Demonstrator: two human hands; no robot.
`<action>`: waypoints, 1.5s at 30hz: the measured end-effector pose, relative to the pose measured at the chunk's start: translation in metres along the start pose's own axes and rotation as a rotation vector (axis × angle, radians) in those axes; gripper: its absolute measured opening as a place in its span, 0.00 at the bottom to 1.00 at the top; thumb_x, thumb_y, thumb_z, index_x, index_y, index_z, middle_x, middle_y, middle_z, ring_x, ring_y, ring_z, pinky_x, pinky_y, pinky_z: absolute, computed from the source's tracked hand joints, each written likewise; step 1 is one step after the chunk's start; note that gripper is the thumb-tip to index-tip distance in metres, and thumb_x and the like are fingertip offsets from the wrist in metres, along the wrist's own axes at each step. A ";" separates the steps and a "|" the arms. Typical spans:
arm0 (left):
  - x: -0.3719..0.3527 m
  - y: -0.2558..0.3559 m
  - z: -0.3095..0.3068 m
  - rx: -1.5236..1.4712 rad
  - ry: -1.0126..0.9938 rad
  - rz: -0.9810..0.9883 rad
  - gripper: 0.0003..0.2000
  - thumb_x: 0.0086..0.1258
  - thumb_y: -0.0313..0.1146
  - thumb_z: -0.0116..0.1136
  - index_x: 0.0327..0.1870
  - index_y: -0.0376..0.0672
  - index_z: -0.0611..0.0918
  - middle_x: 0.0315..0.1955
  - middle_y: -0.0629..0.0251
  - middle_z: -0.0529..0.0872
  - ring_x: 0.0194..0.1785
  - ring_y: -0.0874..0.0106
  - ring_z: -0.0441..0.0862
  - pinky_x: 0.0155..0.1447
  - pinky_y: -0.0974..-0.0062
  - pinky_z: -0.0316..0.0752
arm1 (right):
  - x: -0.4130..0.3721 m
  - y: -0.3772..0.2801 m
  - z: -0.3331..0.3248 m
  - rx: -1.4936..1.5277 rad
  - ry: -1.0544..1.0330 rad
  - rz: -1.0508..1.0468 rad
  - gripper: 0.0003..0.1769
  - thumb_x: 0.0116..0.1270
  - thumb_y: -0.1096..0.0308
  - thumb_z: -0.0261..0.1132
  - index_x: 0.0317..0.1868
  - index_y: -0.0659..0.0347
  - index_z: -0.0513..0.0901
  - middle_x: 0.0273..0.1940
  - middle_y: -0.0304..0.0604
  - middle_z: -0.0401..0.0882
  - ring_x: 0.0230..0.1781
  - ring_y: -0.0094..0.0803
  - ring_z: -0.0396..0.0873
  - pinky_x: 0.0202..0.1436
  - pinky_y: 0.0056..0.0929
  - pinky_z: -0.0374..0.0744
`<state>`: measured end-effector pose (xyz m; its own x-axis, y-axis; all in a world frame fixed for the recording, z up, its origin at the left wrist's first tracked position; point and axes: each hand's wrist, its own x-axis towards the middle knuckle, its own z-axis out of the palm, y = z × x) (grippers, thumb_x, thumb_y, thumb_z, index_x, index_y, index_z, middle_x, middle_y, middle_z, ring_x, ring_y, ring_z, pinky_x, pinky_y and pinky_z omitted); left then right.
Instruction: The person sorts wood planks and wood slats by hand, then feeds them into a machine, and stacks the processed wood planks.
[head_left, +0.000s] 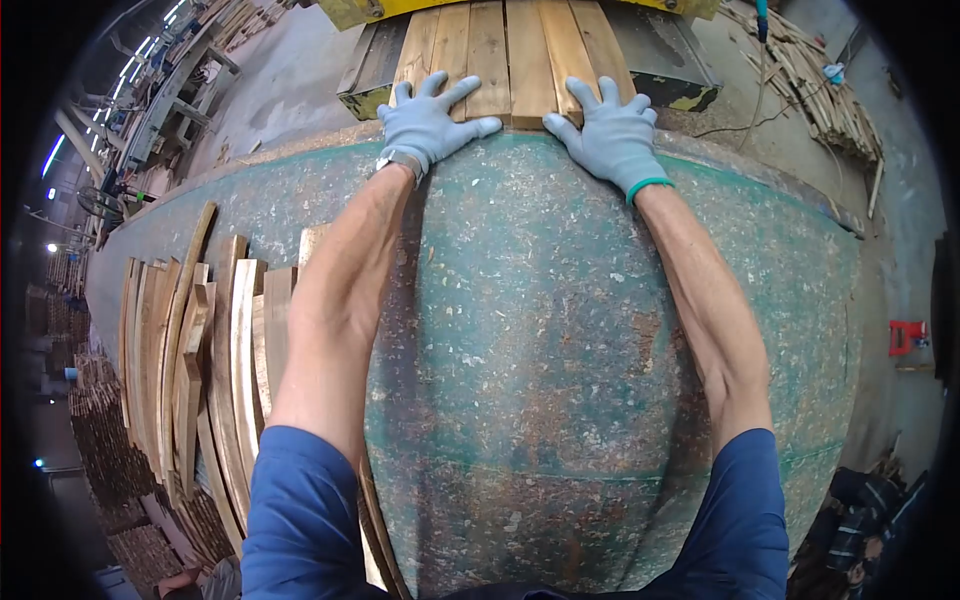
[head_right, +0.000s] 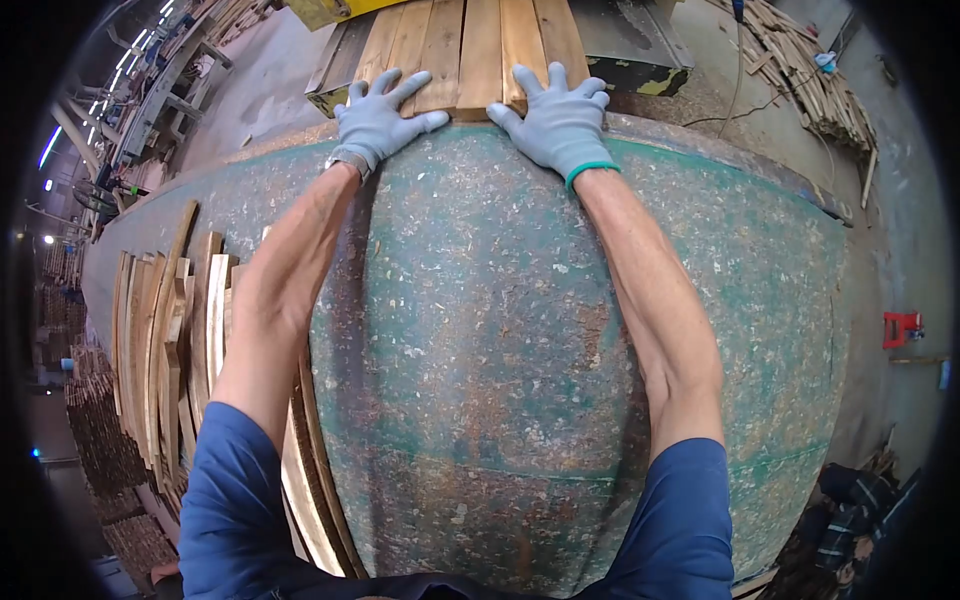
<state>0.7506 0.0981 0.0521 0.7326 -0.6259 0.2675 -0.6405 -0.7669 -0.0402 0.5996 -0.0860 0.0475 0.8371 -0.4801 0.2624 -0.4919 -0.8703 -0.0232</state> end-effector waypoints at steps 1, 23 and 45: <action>0.005 -0.003 0.004 -0.007 0.009 0.004 0.40 0.49 0.77 0.55 0.68 0.77 0.71 0.70 0.74 0.67 0.72 0.55 0.60 0.69 0.45 0.56 | 0.004 -0.002 0.002 0.014 -0.010 0.008 0.40 0.64 0.29 0.50 0.72 0.37 0.65 0.72 0.50 0.60 0.65 0.70 0.58 0.65 0.58 0.61; 0.096 -0.026 0.039 0.052 -0.054 0.024 0.44 0.55 0.80 0.43 0.75 0.77 0.57 0.76 0.63 0.55 0.78 0.46 0.46 0.72 0.30 0.40 | 0.091 -0.017 0.036 -0.082 0.032 0.103 0.45 0.63 0.26 0.47 0.74 0.43 0.60 0.71 0.54 0.60 0.69 0.63 0.60 0.66 0.62 0.62; -0.142 -0.157 -0.135 -0.058 -0.111 0.421 0.34 0.73 0.62 0.41 0.74 0.52 0.63 0.70 0.48 0.66 0.71 0.48 0.63 0.74 0.50 0.56 | 0.051 -0.012 -0.010 -0.139 -0.047 -0.165 0.38 0.70 0.35 0.46 0.76 0.37 0.56 0.77 0.53 0.50 0.74 0.54 0.55 0.70 0.61 0.58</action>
<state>0.7161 0.3266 0.1502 0.4234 -0.8960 0.1338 -0.8980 -0.4346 -0.0689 0.6459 -0.0990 0.0707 0.9178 -0.3395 0.2060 -0.3726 -0.9157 0.1507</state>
